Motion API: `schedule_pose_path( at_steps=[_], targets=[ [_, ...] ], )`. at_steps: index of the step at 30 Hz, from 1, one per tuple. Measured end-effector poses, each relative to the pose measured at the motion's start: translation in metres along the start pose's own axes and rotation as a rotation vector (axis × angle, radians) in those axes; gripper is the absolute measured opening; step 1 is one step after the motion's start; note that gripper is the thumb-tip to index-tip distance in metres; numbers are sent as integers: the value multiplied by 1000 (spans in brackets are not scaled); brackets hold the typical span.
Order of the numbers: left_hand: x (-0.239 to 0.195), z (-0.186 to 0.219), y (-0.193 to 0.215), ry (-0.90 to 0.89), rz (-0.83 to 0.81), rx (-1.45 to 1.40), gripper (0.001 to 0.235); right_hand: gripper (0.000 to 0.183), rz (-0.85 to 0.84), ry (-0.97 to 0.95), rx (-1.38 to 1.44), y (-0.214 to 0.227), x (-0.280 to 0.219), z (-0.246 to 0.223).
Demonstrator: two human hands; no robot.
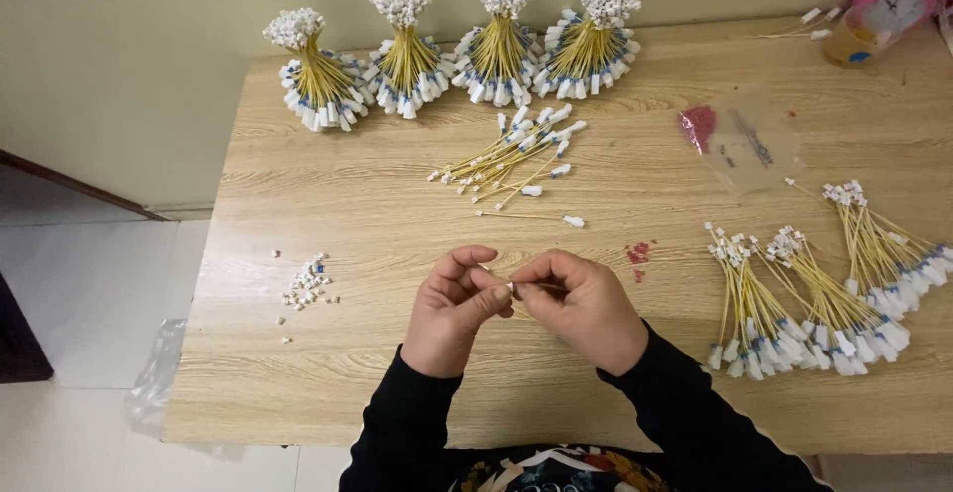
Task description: Manually assembling small plastic caps onto the ends of thin sticks
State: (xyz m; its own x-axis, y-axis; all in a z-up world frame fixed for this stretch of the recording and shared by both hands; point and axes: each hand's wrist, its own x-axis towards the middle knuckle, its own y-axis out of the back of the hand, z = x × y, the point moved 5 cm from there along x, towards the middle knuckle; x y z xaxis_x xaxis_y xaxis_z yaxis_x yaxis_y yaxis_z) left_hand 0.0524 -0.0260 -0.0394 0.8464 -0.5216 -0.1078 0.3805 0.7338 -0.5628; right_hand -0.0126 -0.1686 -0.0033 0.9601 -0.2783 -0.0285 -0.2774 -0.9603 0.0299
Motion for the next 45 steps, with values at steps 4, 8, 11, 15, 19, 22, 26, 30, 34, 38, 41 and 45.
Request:
schedule_pose_path(
  at_steps=[4,8,11,15,19,22,26,30,34,38,41,45],
  targets=[
    [-5,-1,0,-4,-4,101,40,14,28,-31,-25,1,-2,-11],
    [-10,-16,10,-16,-16,258,38,10,-35,21,-229,0,-1,-6],
    [-4,-26,26,-20,4,339,38,8,-53,107,-390,-7,7,9],
    [33,-32,64,57,-158,734,47,15,-55,236,-511,-17,21,42],
    [70,-16,81,18,-97,1116,37,29,67,171,-640,38,21,81],
    [107,-28,104,-126,46,1501,25,24,180,250,-751,96,21,95],
    [142,-57,110,-218,126,1684,27,22,321,136,-1115,150,13,117],
    [157,-71,108,-266,161,1804,20,25,248,0,-1193,153,23,125],
    [161,-78,118,-294,158,1807,17,24,186,-67,-1243,154,37,144],
    [150,-74,109,-462,172,1772,15,21,214,-50,-1395,144,38,134],
    [141,-69,105,-526,192,1685,14,20,204,-99,-1408,146,46,141],
    [110,-36,81,-318,222,1323,13,26,169,-235,-1123,167,59,170]
  ],
)
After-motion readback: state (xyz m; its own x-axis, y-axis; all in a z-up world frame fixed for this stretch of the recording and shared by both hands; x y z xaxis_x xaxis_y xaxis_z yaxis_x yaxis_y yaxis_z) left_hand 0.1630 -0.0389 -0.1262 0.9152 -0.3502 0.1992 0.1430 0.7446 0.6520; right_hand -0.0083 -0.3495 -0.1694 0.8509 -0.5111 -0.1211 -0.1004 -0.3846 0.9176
